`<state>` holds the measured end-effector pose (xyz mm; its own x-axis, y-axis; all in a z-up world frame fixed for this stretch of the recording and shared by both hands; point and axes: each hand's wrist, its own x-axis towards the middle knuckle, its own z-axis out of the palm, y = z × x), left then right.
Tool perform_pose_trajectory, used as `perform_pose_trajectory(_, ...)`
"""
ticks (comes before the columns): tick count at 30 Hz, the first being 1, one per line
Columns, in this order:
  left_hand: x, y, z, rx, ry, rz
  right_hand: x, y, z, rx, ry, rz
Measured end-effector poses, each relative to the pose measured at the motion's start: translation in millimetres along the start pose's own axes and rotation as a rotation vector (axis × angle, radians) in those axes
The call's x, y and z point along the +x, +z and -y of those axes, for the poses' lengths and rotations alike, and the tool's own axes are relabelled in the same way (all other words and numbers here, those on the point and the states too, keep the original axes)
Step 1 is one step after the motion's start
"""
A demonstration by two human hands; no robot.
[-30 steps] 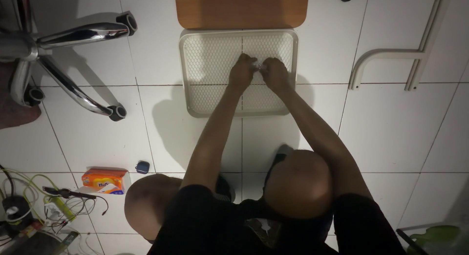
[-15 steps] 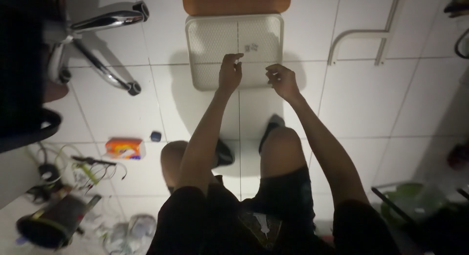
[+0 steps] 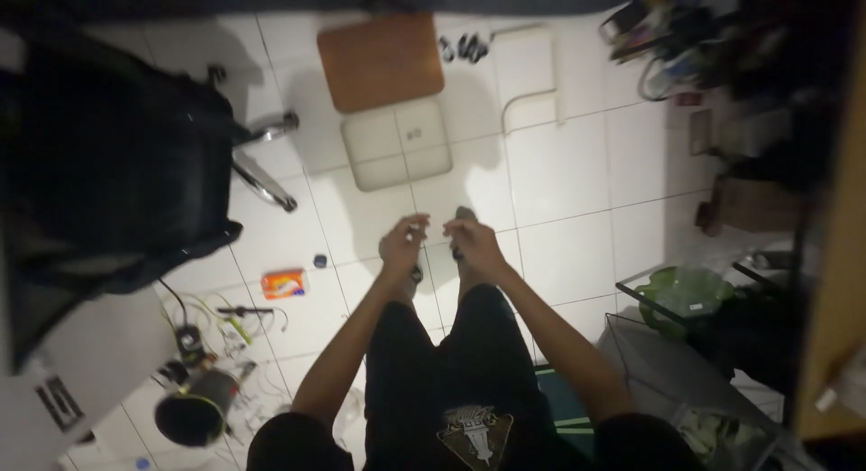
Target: The person assembles a white plastic shelving unit by hand, using a small wrench to tighten screws and bolts. They attach the side frames to the base, secure the mesh shelves, and position the assembled unit on the floor.
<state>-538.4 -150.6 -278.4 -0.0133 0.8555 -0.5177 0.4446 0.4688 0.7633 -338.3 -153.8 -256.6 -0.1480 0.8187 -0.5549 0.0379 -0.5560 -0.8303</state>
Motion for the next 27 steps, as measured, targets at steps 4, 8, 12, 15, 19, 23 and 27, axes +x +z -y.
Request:
perform_pose_trajectory(4, -53.3, 10.7, -82.4, -0.042, 0.03, 0.193, -68.5, -22.5, 69.2, -0.039, 0.087, -0.044)
perform_pose_trajectory(8, -72.8, 27.4, -145.0, -0.119, 0.259, 0.383, -123.6, -50.9, 101.4, 0.06, -0.112, -0.192)
perform_pose_trajectory(12, -87.4, 41.2, -193.8, -0.189, 0.236, 0.596, -187.0, -71.8, 109.5, 0.25, -0.038, -0.315)
perform_pose_trajectory(15, -103.1, 47.8, -226.2, -0.153, 0.309, 0.748, -230.7, -81.9, 109.1, 0.313, -0.083, -0.438)
perform_pose_trajectory(19, -128.7, 73.4, -257.2, -0.008, 0.227, 0.858, -278.1, -99.2, 100.3, 0.322, -0.096, -0.646)
perform_pose_trajectory(23, -156.1, 116.9, -273.5, 0.065, 0.19, 0.989, -316.1, -124.5, 90.5, 0.393, -0.088, -0.826)
perform_pose_trajectory(27, -177.8, 168.2, -276.7, 0.047, 0.331, 1.09, -349.1, -153.8, 72.4, 0.48, -0.124, -0.949)
